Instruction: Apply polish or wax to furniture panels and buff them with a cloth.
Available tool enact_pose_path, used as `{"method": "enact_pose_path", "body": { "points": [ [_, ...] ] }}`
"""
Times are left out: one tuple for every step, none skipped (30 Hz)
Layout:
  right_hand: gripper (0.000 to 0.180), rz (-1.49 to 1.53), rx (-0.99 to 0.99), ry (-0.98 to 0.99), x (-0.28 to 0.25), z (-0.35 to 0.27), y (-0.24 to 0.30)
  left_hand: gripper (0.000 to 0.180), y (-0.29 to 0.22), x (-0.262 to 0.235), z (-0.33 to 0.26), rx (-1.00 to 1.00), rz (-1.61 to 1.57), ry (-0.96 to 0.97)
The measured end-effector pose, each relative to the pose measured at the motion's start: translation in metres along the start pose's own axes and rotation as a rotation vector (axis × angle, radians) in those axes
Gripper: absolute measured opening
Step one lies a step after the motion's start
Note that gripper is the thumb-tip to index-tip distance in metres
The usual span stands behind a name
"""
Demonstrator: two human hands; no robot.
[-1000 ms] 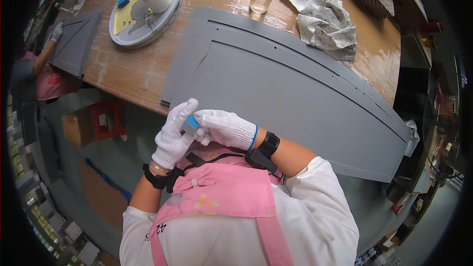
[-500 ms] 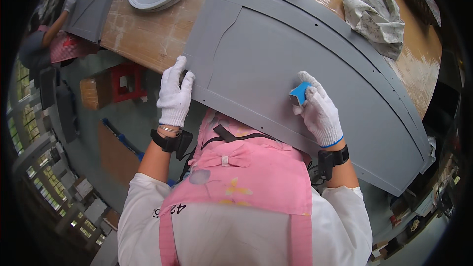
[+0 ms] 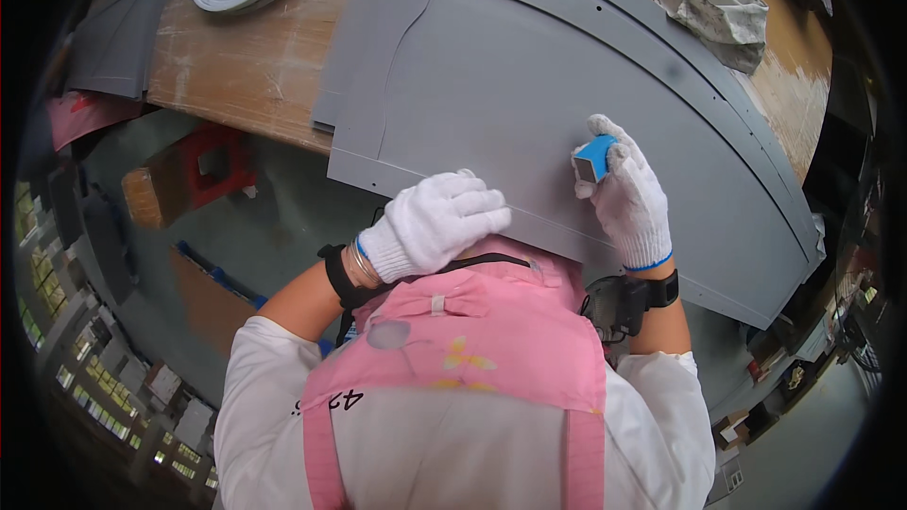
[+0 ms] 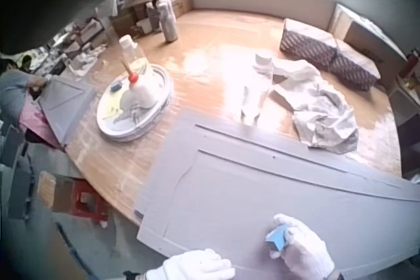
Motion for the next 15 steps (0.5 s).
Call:
{"method": "enact_pose_path", "body": {
  "points": [
    [0.051,0.013,-0.048,-0.048,-0.005,-0.007,0.005,0.042,-0.007,0.014,0.006,0.059,-0.168,0.075],
    [0.052,0.025,-0.096,-0.096,-0.011,-0.016,0.01,0.045,-0.011,0.025,0.003,-0.074,-0.412,0.313],
    [0.053,0.053,-0.148,-0.15,-0.017,-0.026,0.015,0.045,-0.009,0.019,0.003,-0.02,-0.448,0.216],
    [0.053,0.07,-0.193,-0.168,-0.028,-0.037,0.019,0.045,-0.003,0.011,0.003,0.041,-0.481,0.122],
    [0.053,0.09,-0.238,-0.192,-0.041,-0.049,0.02,0.044,0.01,-0.002,0.002,-0.007,-0.475,0.049],
    [0.053,0.107,-0.283,-0.215,-0.05,-0.061,0.021,0.043,0.023,-0.019,-0.003,-0.057,-0.469,-0.025],
    [0.052,0.081,-0.285,-0.262,-0.054,-0.074,0.021,0.04,0.032,-0.036,-0.013,-0.185,-0.466,-0.076],
    [0.052,0.072,-0.302,-0.324,-0.059,-0.083,0.019,0.038,0.043,-0.049,-0.027,-0.319,-0.458,-0.133],
    [0.052,0.068,-0.324,-0.39,-0.064,-0.093,0.016,0.036,0.054,-0.057,-0.04,-0.372,-0.391,-0.262],
    [0.052,0.069,-0.351,-0.461,-0.066,-0.102,0.012,0.034,0.066,-0.063,-0.05,-0.42,-0.327,-0.385],
    [0.049,0.08,-0.376,-0.525,-0.064,-0.109,0.009,0.033,0.072,-0.071,-0.059,-0.403,-0.273,-0.435],
    [0.049,0.087,-0.387,-0.552,-0.066,-0.116,0.009,0.032,0.075,-0.076,-0.065,-0.387,-0.219,-0.487],
    [0.048,0.094,-0.397,-0.572,-0.069,-0.12,0.006,0.032,0.076,-0.079,-0.072,-0.386,-0.116,-0.492],
    [0.048,0.113,-0.4,-0.599,-0.072,-0.122,0.0,0.032,0.078,-0.083,-0.077,-0.387,-0.011,-0.484],
    [0.049,0.12,-0.427,-0.615,-0.078,-0.125,-0.003,0.036,0.079,-0.084,-0.079,-0.391,0.051,-0.433]
  ]
}}
Point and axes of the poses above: each hand's wrist, its own z-axis towards the middle knuckle, its own x-axis out of the palm, y = z × x, the point moved 5 cm from there along z, towards the middle knuckle, and after that the axes turned 1 degree about y, right-handed, at the moved point
